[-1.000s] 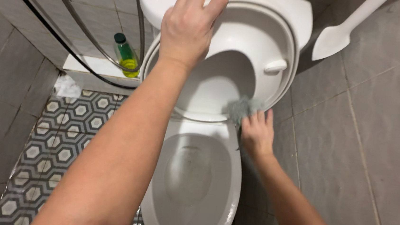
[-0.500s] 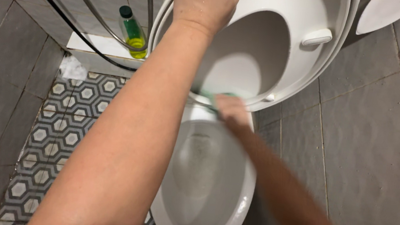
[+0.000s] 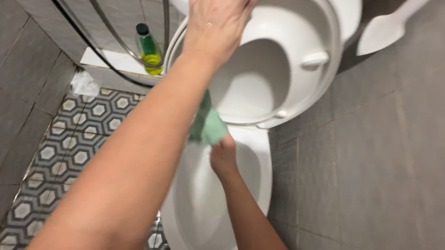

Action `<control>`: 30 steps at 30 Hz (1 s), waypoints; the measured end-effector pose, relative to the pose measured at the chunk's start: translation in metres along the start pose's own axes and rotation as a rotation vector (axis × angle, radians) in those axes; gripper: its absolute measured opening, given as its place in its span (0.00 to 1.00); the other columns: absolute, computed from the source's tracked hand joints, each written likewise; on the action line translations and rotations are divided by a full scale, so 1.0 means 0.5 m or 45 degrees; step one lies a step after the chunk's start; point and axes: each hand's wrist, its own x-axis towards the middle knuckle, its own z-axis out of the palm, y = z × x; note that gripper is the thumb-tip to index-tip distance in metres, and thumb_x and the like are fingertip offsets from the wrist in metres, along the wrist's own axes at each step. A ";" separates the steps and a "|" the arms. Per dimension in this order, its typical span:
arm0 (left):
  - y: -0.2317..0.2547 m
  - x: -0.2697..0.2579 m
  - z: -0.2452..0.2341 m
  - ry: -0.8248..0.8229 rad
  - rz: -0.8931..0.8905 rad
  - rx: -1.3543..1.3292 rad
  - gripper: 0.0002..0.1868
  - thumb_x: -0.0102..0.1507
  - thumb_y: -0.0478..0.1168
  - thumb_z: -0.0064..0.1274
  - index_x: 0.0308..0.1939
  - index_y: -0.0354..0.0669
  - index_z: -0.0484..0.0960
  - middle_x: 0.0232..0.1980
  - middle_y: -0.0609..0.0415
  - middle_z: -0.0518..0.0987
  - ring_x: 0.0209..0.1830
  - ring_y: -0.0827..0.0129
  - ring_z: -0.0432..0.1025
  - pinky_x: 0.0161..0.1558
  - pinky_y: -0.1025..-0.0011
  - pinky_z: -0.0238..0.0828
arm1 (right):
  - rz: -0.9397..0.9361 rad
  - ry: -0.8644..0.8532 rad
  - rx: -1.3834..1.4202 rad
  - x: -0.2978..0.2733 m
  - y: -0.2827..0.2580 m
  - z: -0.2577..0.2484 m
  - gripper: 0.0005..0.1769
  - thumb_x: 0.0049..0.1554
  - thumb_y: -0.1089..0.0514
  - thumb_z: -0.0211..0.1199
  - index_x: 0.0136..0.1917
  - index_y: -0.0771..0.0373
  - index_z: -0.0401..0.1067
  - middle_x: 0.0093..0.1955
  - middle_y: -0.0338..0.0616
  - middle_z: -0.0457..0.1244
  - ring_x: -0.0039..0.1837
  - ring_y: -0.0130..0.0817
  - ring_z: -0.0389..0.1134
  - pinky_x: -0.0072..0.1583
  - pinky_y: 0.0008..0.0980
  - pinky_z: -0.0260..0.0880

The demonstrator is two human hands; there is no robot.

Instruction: The person cleans a white toilet in a tiled bathroom using a green cloth. They wipe the tank, seat, lid, and rim, repeatedly rinsing the cloth under a handheld shower head and wringing it out. The person finishes by placing the cloth in a wall-mounted caddy.

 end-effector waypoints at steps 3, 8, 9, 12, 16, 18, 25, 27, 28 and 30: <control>0.043 -0.001 -0.041 -0.066 -0.058 -0.067 0.26 0.72 0.41 0.51 0.75 0.51 0.68 0.76 0.40 0.59 0.76 0.36 0.48 0.67 0.25 0.42 | 0.554 0.446 0.551 -0.104 -0.115 -0.118 0.22 0.65 0.46 0.47 0.63 0.59 0.69 0.57 0.43 0.66 0.55 0.36 0.69 0.58 0.41 0.74; 0.100 -0.024 -0.099 -0.144 -0.108 -0.184 0.26 0.72 0.43 0.50 0.74 0.48 0.67 0.83 0.37 0.48 0.82 0.36 0.39 0.71 0.25 0.37 | 0.279 0.776 0.692 -0.180 -0.293 -0.319 0.21 0.66 0.48 0.45 0.60 0.63 0.69 0.53 0.44 0.69 0.52 0.39 0.72 0.54 0.42 0.74; 0.109 -0.038 -0.116 -0.112 -0.084 -0.184 0.23 0.72 0.44 0.50 0.71 0.47 0.69 0.82 0.36 0.52 0.81 0.36 0.43 0.71 0.28 0.40 | 0.203 0.774 0.701 -0.187 -0.321 -0.349 0.20 0.67 0.49 0.45 0.60 0.64 0.69 0.52 0.45 0.69 0.51 0.40 0.72 0.54 0.42 0.74; 0.141 -0.107 -0.180 -0.115 -0.180 -0.415 0.15 0.72 0.44 0.48 0.61 0.45 0.77 0.63 0.46 0.78 0.65 0.48 0.71 0.67 0.51 0.68 | 0.196 0.728 0.618 -0.200 -0.388 -0.393 0.19 0.66 0.51 0.44 0.59 0.64 0.69 0.48 0.47 0.69 0.46 0.44 0.72 0.51 0.48 0.74; 0.179 -0.235 -0.280 -0.229 -0.081 -0.617 0.12 0.65 0.46 0.54 0.40 0.40 0.83 0.41 0.48 0.82 0.40 0.51 0.78 0.42 0.60 0.74 | 0.370 0.485 0.532 -0.201 -0.397 -0.370 0.16 0.64 0.49 0.46 0.56 0.58 0.68 0.44 0.47 0.66 0.43 0.47 0.70 0.50 0.62 0.76; 0.198 -0.298 -0.308 -0.259 -0.038 -0.652 0.17 0.63 0.51 0.56 0.40 0.39 0.83 0.42 0.49 0.83 0.40 0.54 0.78 0.43 0.61 0.75 | 0.464 0.445 0.666 -0.182 -0.363 -0.354 0.19 0.64 0.47 0.46 0.58 0.61 0.69 0.48 0.49 0.67 0.48 0.47 0.71 0.55 0.58 0.76; 0.225 -0.402 -0.281 -0.151 -0.020 -0.419 0.32 0.64 0.69 0.46 0.33 0.43 0.82 0.34 0.52 0.81 0.35 0.55 0.77 0.39 0.59 0.73 | 0.323 0.709 1.063 -0.043 -0.176 -0.356 0.22 0.62 0.45 0.45 0.53 0.63 0.68 0.54 0.51 0.67 0.53 0.47 0.71 0.59 0.48 0.74; 0.196 -0.369 -0.252 -0.124 -0.006 -0.403 0.34 0.68 0.71 0.43 0.35 0.42 0.81 0.36 0.50 0.80 0.36 0.53 0.77 0.40 0.59 0.73 | 0.192 0.731 1.182 -0.020 -0.159 -0.369 0.19 0.64 0.49 0.47 0.56 0.64 0.70 0.56 0.49 0.67 0.55 0.44 0.72 0.60 0.45 0.74; 0.181 -0.342 -0.234 -0.109 -0.030 -0.384 0.34 0.70 0.70 0.41 0.36 0.42 0.81 0.35 0.49 0.79 0.36 0.51 0.76 0.39 0.58 0.71 | 0.125 0.739 1.242 -0.014 -0.159 -0.373 0.18 0.65 0.52 0.48 0.57 0.65 0.71 0.58 0.48 0.68 0.55 0.43 0.72 0.61 0.44 0.73; 0.158 -0.275 -0.196 -0.112 -0.126 -0.305 0.34 0.71 0.69 0.39 0.38 0.42 0.81 0.36 0.47 0.78 0.38 0.47 0.75 0.40 0.55 0.70 | -0.025 0.583 1.193 -0.017 -0.173 -0.383 0.14 0.68 0.55 0.50 0.57 0.65 0.71 0.57 0.48 0.66 0.55 0.42 0.71 0.61 0.44 0.74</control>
